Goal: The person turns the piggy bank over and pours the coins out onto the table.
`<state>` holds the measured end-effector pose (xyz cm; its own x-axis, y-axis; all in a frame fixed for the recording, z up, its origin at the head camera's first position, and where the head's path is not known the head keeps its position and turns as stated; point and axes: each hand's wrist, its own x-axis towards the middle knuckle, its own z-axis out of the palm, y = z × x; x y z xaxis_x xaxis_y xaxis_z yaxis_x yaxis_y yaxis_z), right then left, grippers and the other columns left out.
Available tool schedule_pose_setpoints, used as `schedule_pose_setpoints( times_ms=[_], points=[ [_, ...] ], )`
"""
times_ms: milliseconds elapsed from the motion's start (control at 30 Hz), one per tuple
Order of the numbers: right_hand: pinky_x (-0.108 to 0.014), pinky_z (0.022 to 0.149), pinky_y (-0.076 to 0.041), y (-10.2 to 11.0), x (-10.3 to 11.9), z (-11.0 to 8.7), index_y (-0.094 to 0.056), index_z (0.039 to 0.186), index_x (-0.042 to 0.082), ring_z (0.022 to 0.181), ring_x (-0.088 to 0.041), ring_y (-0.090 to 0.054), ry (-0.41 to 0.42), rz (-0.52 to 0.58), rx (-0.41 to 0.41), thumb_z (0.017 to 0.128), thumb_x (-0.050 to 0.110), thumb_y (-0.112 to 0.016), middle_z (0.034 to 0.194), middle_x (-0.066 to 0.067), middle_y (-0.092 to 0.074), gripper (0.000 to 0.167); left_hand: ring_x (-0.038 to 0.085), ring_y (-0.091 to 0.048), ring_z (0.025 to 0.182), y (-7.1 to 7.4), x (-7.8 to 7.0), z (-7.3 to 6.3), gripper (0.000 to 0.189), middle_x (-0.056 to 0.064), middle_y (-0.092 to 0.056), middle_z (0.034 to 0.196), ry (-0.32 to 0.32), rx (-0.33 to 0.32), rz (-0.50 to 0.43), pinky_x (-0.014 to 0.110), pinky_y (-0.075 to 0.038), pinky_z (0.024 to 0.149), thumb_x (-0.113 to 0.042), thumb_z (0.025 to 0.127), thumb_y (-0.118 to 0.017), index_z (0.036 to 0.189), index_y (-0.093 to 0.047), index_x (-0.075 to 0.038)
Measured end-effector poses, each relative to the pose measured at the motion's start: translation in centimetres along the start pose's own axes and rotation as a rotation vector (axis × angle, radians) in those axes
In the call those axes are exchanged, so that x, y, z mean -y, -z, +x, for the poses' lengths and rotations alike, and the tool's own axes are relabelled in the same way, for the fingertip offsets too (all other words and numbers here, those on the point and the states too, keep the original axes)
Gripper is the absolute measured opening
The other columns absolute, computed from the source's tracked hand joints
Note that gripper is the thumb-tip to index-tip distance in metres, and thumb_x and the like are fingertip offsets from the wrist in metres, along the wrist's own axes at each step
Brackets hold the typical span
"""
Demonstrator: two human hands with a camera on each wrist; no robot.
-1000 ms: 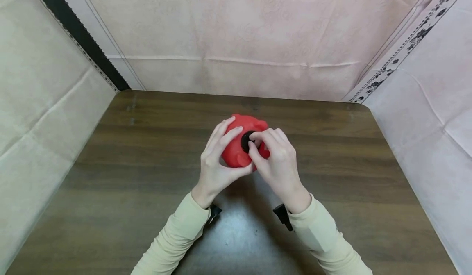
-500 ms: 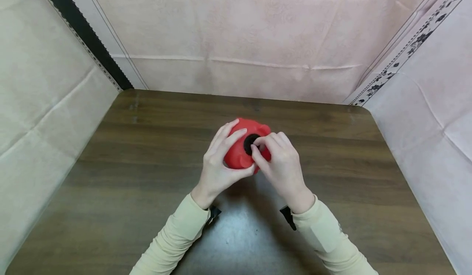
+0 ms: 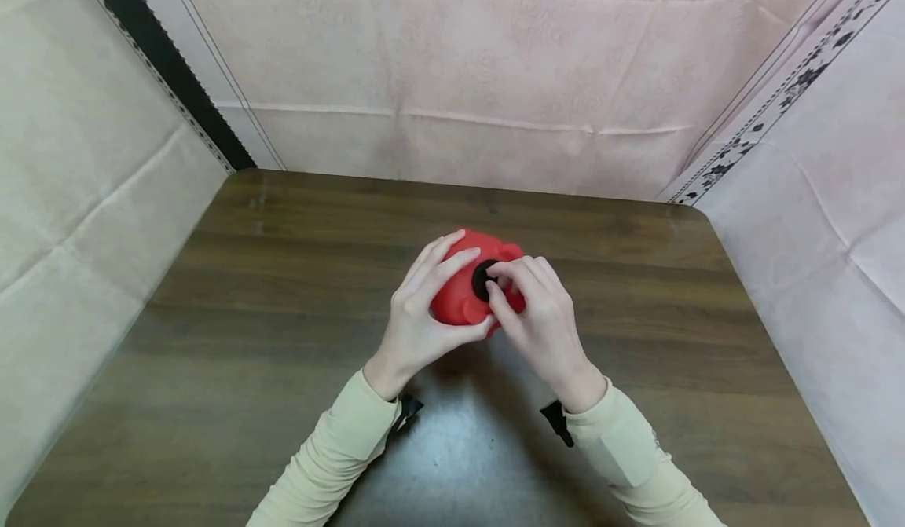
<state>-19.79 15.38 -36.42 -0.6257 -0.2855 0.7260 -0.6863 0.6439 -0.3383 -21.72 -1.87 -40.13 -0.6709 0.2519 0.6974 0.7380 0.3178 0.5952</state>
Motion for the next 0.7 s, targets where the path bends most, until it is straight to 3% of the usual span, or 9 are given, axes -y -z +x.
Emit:
schedule_pose_setpoints(
  times_ms=[233,400,567,700],
  points=[
    [-0.023,0.066,-0.045,0.5,-0.6,0.3,-0.067,0.094,0.000,0.080,-0.017,-0.051,0.139,0.107,0.015,0.078,-0.007,-0.069,0.086,-0.008,-0.065,0.017,0.016,-0.048,0.131,1.3,-0.7,0.4,0.072,0.001,-0.049,0.146,0.081,0.114,-0.077,0.034,-0.058,0.087,-0.016,0.071,-0.086,0.135,-0.055,-0.019],
    [-0.019,0.067,-0.040,1.1,-1.0,0.8,-0.068,0.092,0.003,0.077,-0.014,-0.049,0.158,0.156,0.062,0.079,-0.005,-0.070,0.082,-0.005,-0.064,0.015,0.015,-0.050,0.129,1.7,-0.8,0.7,0.073,0.000,-0.048,0.146,0.117,0.166,-0.117,0.032,-0.058,0.086,-0.016,0.071,-0.085,0.137,-0.053,-0.020],
    [-0.018,0.062,-0.041,1.2,-0.9,0.6,-0.067,0.088,0.006,0.074,-0.012,-0.048,0.104,0.050,0.082,0.077,-0.002,-0.074,0.075,-0.001,-0.060,0.015,0.015,-0.048,0.131,1.4,-0.7,0.7,0.073,-0.001,-0.047,0.147,0.146,0.198,-0.088,0.032,-0.058,0.086,-0.020,0.073,-0.084,0.138,-0.052,-0.024],
    [-0.022,0.059,-0.045,1.1,-0.7,0.4,-0.066,0.085,0.005,0.071,-0.013,-0.049,0.113,-0.081,0.097,0.080,0.001,-0.073,0.073,-0.001,-0.059,0.010,0.015,-0.048,0.131,1.0,-0.6,0.4,0.073,-0.002,-0.046,0.148,0.205,0.226,-0.064,0.031,-0.058,0.085,-0.024,0.074,-0.084,0.139,-0.051,-0.027]
  ],
)
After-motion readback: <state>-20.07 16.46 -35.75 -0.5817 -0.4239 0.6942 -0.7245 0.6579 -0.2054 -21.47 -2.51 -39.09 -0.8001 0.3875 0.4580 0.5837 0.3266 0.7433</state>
